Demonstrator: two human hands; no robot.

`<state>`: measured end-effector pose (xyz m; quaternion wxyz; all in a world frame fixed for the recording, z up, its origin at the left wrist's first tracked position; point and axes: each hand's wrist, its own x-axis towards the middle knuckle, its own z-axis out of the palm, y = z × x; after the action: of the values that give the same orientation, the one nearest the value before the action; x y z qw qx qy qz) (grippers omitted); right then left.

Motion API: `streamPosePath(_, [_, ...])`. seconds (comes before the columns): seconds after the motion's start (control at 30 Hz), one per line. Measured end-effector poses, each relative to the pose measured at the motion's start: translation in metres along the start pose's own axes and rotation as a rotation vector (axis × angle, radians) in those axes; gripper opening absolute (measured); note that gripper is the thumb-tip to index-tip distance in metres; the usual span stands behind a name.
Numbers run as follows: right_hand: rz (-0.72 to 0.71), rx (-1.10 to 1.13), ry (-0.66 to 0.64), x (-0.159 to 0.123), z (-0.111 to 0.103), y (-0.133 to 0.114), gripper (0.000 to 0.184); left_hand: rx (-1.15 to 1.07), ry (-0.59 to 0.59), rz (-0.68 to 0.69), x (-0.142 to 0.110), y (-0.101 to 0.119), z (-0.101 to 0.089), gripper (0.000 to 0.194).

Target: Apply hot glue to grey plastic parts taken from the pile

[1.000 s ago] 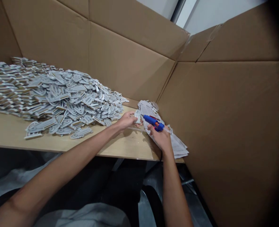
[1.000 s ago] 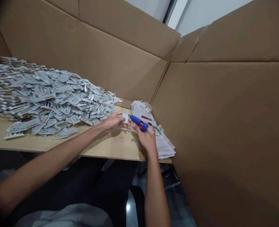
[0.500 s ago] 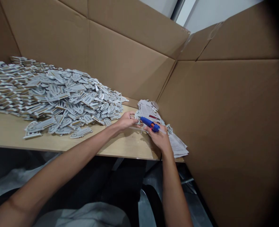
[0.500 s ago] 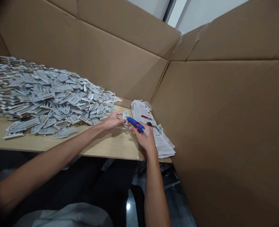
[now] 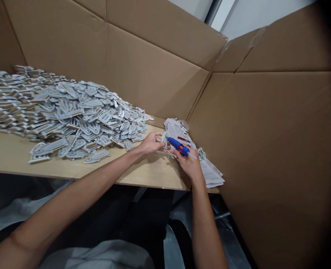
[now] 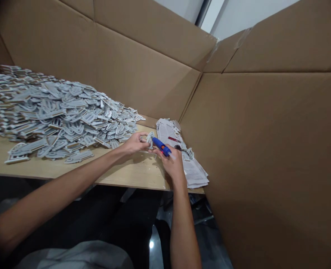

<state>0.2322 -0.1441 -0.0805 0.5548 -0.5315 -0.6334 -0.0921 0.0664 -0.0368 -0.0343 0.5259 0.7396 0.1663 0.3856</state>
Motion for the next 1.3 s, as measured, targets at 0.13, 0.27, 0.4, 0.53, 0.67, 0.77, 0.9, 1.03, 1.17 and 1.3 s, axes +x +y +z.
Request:
streamPosePath(0.13, [-0.008,-0.009,-0.02,0.0,-0.001,-0.001,0.038,0.077,0.022,0.06,-0.004,0.002,0.002,0.027])
streamPosePath(0.27, [0.004,-0.029,-0.016,-0.001,0.0,-0.002,0.041,0.116,0.052,0.097,-0.007,0.004,0.003,0.026])
streamPosePath(0.4, [0.002,-0.039,-0.015,-0.001,0.0,-0.001,0.042,0.146,0.046,0.107,-0.006,0.003,0.002,0.023])
streamPosePath(0.53, [0.01,-0.051,-0.011,-0.001,-0.001,0.001,0.044,0.152,0.041,0.119,-0.002,-0.002,-0.001,0.027])
streamPosePath(0.67, [0.01,-0.052,-0.026,-0.001,-0.001,0.001,0.043,0.174,0.043,0.139,0.0,-0.005,-0.003,0.029])
streamPosePath(0.77, [0.0,-0.064,-0.023,0.0,-0.001,0.001,0.043,0.185,0.047,0.141,0.0,-0.005,-0.003,0.028])
streamPosePath(0.9, [0.005,-0.081,-0.028,-0.001,-0.002,0.0,0.043,0.184,0.063,0.144,-0.001,-0.002,-0.002,0.028])
streamPosePath(1.03, [-0.01,-0.087,-0.048,-0.001,-0.003,-0.003,0.037,0.182,0.06,0.128,-0.002,0.0,-0.001,0.027])
streamPosePath(1.17, [-0.08,-0.135,-0.065,-0.001,-0.003,-0.008,0.035,0.141,0.025,0.109,0.0,-0.002,-0.001,0.026])
streamPosePath(1.3, [-0.144,-0.222,-0.087,-0.002,-0.001,-0.011,0.036,0.088,-0.014,0.103,0.001,-0.004,0.0,0.018])
